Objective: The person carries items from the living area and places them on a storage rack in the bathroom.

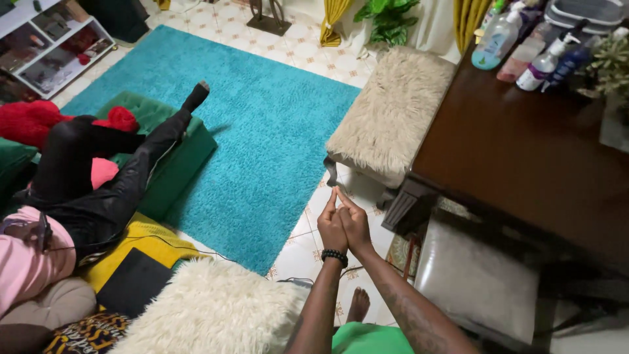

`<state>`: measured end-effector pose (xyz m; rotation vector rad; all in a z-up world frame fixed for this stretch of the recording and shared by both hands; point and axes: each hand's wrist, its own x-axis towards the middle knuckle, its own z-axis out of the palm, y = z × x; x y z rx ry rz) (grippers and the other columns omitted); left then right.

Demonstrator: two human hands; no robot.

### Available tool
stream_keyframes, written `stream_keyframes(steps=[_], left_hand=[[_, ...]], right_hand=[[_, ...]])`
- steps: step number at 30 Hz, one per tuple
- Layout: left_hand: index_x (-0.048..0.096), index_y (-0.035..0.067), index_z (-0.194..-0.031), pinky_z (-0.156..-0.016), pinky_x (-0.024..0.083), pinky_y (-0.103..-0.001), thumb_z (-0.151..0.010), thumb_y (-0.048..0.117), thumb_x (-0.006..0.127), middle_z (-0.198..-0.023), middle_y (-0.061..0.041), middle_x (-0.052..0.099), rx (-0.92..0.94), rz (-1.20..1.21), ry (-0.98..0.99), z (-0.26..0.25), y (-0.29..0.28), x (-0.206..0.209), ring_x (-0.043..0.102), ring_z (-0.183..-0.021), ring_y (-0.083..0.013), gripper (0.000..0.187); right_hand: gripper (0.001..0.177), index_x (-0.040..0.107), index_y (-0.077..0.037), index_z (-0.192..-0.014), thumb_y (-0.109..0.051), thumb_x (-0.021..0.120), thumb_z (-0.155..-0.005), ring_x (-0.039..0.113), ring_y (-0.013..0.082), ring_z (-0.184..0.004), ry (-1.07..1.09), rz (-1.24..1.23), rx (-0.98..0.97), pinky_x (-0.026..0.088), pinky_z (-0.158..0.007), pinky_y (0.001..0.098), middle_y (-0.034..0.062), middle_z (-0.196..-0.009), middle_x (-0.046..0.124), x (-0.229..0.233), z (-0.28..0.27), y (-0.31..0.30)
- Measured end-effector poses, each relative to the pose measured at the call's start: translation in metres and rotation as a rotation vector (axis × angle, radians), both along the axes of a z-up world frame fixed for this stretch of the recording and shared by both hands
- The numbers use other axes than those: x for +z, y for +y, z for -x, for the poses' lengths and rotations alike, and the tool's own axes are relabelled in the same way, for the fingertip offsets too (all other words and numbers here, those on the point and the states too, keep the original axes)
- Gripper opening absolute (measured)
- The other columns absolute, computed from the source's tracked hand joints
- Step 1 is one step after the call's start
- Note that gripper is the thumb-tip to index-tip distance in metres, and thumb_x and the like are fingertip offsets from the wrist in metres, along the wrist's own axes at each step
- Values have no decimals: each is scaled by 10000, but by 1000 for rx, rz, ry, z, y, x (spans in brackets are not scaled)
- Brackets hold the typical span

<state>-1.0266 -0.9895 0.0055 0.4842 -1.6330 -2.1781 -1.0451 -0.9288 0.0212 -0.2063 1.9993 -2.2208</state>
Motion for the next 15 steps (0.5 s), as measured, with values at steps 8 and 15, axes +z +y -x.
stream_keyframes(steps=[8,15], left_hand=[[590,104,-1478,-592,425,-251,-955,28,506,-960,-41,691,58,-9,-89,45,20,-11,474,-664,-58,535],[603,99,-1459,-579,422,-239,-931,21,522,-924,-23,701,71,15,-111,63,39,-11,459,-651,-53,539]], right_hand=[[548,526,-58,-1525,-93,450,-983,439,12,-684,0,-22,80,413,-615,198,-46,-846,582,-26,48,24],[535,557,-63,-1487,-102,443,-967,437,0,-653,-14,-131,48,400,-575,197,-55,-896,661,-11,65,39]])
